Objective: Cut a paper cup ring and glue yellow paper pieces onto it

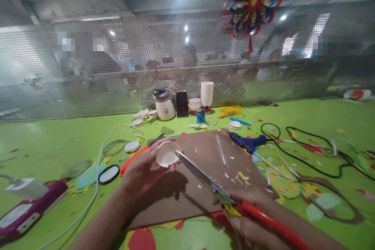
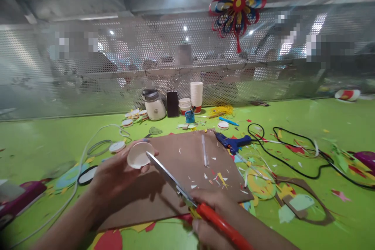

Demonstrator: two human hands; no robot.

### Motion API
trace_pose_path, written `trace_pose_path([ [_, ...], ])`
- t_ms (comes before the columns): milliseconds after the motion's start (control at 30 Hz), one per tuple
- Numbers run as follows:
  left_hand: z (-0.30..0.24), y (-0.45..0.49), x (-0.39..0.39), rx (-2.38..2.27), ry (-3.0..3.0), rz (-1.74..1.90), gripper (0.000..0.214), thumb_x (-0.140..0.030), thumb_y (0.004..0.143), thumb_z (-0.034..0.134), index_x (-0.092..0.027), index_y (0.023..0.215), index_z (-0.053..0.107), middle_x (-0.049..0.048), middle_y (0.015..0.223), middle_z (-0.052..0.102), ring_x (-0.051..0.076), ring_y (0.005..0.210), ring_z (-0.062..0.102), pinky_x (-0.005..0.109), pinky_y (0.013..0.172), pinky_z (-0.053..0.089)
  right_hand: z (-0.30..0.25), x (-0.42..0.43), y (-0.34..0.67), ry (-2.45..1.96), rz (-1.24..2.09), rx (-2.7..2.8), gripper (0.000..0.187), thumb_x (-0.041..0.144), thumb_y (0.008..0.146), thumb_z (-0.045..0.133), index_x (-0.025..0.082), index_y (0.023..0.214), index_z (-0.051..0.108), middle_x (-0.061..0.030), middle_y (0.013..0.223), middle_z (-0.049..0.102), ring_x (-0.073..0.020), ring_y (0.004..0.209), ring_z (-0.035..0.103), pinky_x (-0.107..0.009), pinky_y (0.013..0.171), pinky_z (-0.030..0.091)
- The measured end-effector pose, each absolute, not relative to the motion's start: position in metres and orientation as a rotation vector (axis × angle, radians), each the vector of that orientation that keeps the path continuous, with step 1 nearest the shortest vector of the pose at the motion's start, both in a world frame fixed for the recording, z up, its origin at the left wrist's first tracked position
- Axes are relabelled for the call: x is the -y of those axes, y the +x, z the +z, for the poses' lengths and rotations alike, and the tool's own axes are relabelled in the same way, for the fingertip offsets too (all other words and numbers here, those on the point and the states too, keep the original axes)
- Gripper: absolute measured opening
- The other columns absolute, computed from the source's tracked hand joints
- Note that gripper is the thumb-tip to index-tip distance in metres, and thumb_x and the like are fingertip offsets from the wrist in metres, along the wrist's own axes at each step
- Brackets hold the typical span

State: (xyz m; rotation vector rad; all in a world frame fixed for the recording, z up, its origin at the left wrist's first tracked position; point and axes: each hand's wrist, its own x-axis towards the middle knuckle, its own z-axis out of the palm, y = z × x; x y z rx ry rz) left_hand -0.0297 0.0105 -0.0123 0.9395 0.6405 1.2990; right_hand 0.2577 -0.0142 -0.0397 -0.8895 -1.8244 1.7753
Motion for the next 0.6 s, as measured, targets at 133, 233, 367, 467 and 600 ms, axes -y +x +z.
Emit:
trace_pose_path([
  [133, -0.0156, -0.0254, -0.0123, -0.612, 0.917, 1.296, 0.029, -0.029, 0.091, 0.058, -0.011, 0.107, 0.075, 0.0132, 0.1, 0.076, 0.024, 0.08, 0.071, 0.029, 0.064, 0.057, -0.0365, 0.0199, 0.2666, -0.838, 1.89, 1.732, 0.028, 0.033, 0.095, 0.062, 0.019, 0.119, 0.062, -0.0068, 0.107, 0.067, -0.0191, 0.086, 0.067, -0.035, 0.075, 0.057],
  [233, -0.0173, -0.0245, -0.0134, -0.601, 0.901, 1.275, 0.032, -0.031, 0.094, 0.055, -0.009, 0.108, 0.074, 0.0143, 0.099, 0.076, 0.026, 0.083, 0.071, 0.03, 0.065, 0.057, -0.0363, 0.0233, 0.2691, -0.821, 1.923, 1.689, 0.031, 0.033, 0.097, 0.059, 0.018, 0.124, 0.059, -0.0094, 0.125, 0.061, -0.0228, 0.102, 0.064, -0.043, 0.085, 0.056],
  [367, -0.0169, -0.0237, -0.0147, -0.608, 0.899, 1.267, 0.032, -0.032, 0.092, 0.057, -0.009, 0.107, 0.074, 0.0158, 0.097, 0.077, 0.026, 0.081, 0.072, 0.03, 0.064, 0.057, -0.0384, 0.0242, 0.2686, -0.804, 1.973, 1.635, 0.032, 0.032, 0.096, 0.06, 0.018, 0.125, 0.059, -0.0097, 0.125, 0.061, -0.0236, 0.103, 0.064, -0.044, 0.086, 0.056],
  [467, -0.0166, -0.0232, -0.0151, -0.614, 0.907, 1.267, 0.031, -0.033, 0.091, 0.06, -0.01, 0.105, 0.075, 0.0139, 0.094, 0.077, 0.026, 0.079, 0.072, 0.03, 0.064, 0.057, -0.0391, 0.0234, 0.2688, -0.793, 2.006, 1.607, 0.033, 0.033, 0.096, 0.061, 0.017, 0.125, 0.058, -0.0097, 0.125, 0.061, -0.0237, 0.103, 0.064, -0.044, 0.085, 0.056],
  [600, -0.0187, -0.0232, -0.0152, -0.651, 0.893, 1.255, 0.032, -0.036, 0.091, 0.06, -0.012, 0.106, 0.074, 0.0128, 0.096, 0.077, 0.026, 0.082, 0.072, 0.03, 0.064, 0.057, -0.0393, 0.0228, 0.2683, -0.796, 2.027, 1.579, 0.034, 0.033, 0.096, 0.061, 0.017, 0.126, 0.058, -0.0097, 0.125, 0.061, -0.0239, 0.103, 0.064, -0.044, 0.085, 0.056],
])
